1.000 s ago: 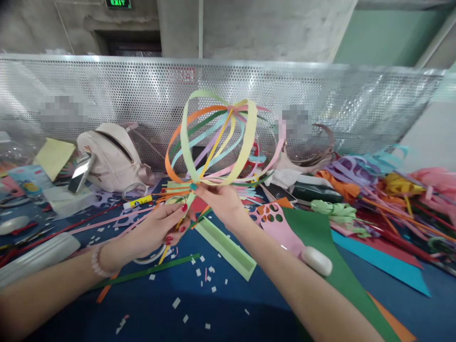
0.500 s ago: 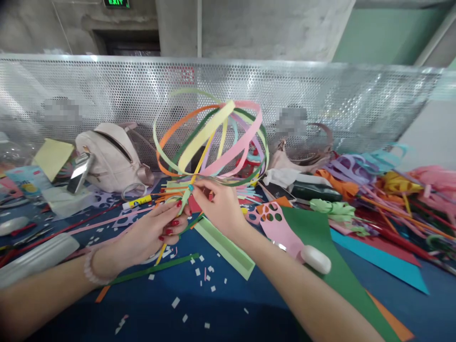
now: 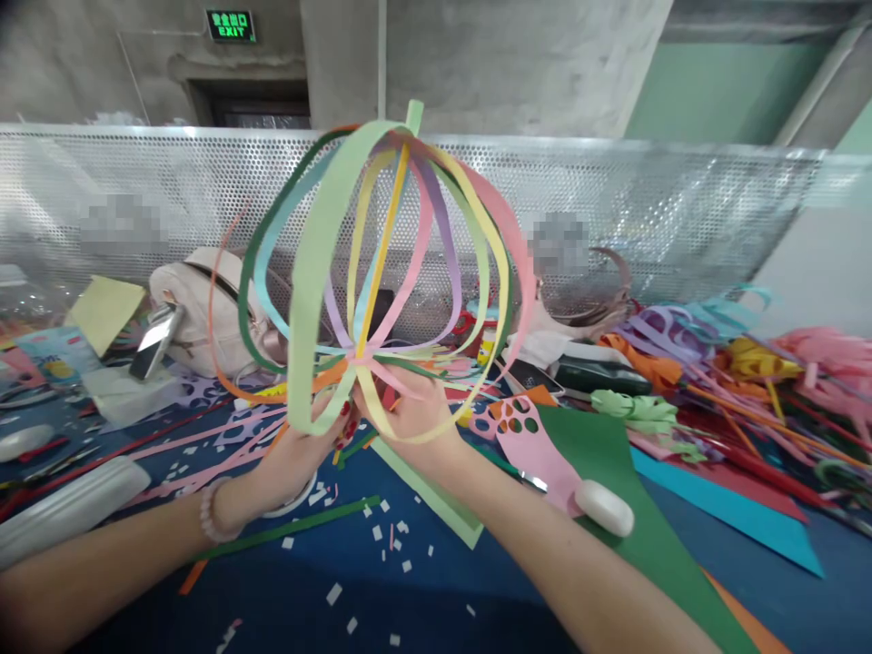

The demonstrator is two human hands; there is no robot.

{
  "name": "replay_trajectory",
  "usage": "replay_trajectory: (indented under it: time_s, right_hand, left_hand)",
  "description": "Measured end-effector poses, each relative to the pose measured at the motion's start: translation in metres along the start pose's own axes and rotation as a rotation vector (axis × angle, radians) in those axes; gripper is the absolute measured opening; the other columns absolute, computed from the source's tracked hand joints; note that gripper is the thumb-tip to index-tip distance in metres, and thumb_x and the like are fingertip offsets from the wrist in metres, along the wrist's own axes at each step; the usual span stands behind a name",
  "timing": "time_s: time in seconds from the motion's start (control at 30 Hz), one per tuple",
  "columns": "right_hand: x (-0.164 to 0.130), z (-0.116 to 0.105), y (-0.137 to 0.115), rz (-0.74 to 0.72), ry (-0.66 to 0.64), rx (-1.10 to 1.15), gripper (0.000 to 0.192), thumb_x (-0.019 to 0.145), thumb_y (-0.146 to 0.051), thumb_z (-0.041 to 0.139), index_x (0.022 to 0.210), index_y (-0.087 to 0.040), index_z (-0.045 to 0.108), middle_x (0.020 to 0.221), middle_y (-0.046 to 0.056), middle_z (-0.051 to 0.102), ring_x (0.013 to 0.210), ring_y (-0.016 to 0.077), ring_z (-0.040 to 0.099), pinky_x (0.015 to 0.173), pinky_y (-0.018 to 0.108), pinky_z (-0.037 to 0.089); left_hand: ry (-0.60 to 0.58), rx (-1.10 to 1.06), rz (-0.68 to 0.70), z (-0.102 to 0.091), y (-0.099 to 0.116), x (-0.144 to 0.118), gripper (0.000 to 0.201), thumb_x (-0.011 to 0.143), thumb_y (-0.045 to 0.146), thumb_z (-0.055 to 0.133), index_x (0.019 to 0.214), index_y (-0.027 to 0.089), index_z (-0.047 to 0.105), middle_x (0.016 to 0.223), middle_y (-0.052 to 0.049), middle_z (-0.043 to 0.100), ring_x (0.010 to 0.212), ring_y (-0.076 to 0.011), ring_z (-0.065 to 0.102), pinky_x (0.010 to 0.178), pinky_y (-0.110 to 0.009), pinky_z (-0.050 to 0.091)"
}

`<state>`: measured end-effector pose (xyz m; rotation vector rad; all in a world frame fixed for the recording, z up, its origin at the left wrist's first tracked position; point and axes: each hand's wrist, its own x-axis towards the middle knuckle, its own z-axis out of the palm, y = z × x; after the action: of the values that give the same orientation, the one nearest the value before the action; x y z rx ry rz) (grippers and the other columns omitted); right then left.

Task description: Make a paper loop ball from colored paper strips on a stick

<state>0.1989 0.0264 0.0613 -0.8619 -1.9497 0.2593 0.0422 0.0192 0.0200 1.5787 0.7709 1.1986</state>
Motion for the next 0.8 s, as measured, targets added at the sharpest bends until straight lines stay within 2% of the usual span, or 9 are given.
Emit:
replay_trajectory:
  time_s: [0.13,0.3,0.37,0.47,0.6,0.8]
  right_hand:
    - [0.002,0.001,-0.006,0.002,0.095,0.053,0.018,0.077,-0.020,0.054,0.092,-0.023,0.064,0.081,0.003,0.066,0.075,0.0192,0.062,0.067,0.032,0.051]
    - [0.005,-0.007,-0.011,-0.083,0.006,-0.003,0.020,0.078,-0.016,0.052,0.091,-0.022,0.065,0.086,0.004,0.069,0.087,0.0214,0.063,0.076,0.035,0.051]
    - [0.006,-0.010,-0.010,-0.153,-0.001,-0.052,0.017,0.079,-0.016,0.052,0.088,-0.022,0.065,0.089,0.004,0.070,0.088,0.0215,0.064,0.077,0.035,0.050]
    - [0.006,-0.011,-0.008,-0.269,0.070,-0.164,0.014,0.080,-0.014,0.052,0.084,-0.021,0.064,0.090,0.004,0.070,0.088,0.0211,0.064,0.078,0.034,0.050]
    - [0.003,-0.007,-0.004,-0.340,0.139,-0.286,0.012,0.081,-0.015,0.052,0.079,-0.021,0.062,0.080,0.004,0.071,0.082,0.0212,0.065,0.073,0.033,0.050]
    - [-0.003,-0.001,-0.003,-0.554,0.192,-0.340,0.018,0.083,-0.006,0.047,0.084,-0.020,0.060,0.080,0.005,0.070,0.075,0.0173,0.064,0.070,0.031,0.049]
  left_hand:
    - [0.031,-0.027,-0.030,0.003,0.000,0.000,0.038,0.083,0.051,0.049,0.067,0.016,0.048,0.062,0.002,0.040,0.055,-0.0086,0.035,0.051,-0.020,0.032]
    - [0.048,-0.099,-0.036,0.004,0.006,-0.001,0.034,0.083,0.049,0.050,0.072,0.017,0.050,0.067,0.003,0.040,0.057,-0.0078,0.036,0.052,-0.018,0.034]
    - [0.066,-0.142,-0.049,0.004,0.007,-0.002,0.031,0.082,0.048,0.053,0.075,0.018,0.051,0.068,0.003,0.040,0.059,-0.0077,0.036,0.054,-0.018,0.035]
    - [0.047,-0.192,-0.054,0.005,0.009,-0.004,0.028,0.084,0.045,0.052,0.078,0.018,0.053,0.066,0.004,0.037,0.057,-0.0068,0.035,0.053,-0.017,0.033]
    - [0.034,-0.231,-0.054,0.008,0.013,-0.007,0.028,0.085,0.043,0.052,0.073,0.017,0.052,0.066,0.004,0.036,0.056,-0.0063,0.031,0.050,-0.017,0.030]
    - [0.088,-0.337,-0.087,0.011,0.020,-0.011,0.029,0.085,0.042,0.053,0.072,0.017,0.050,0.065,0.004,0.034,0.054,-0.0060,0.028,0.047,-0.017,0.026]
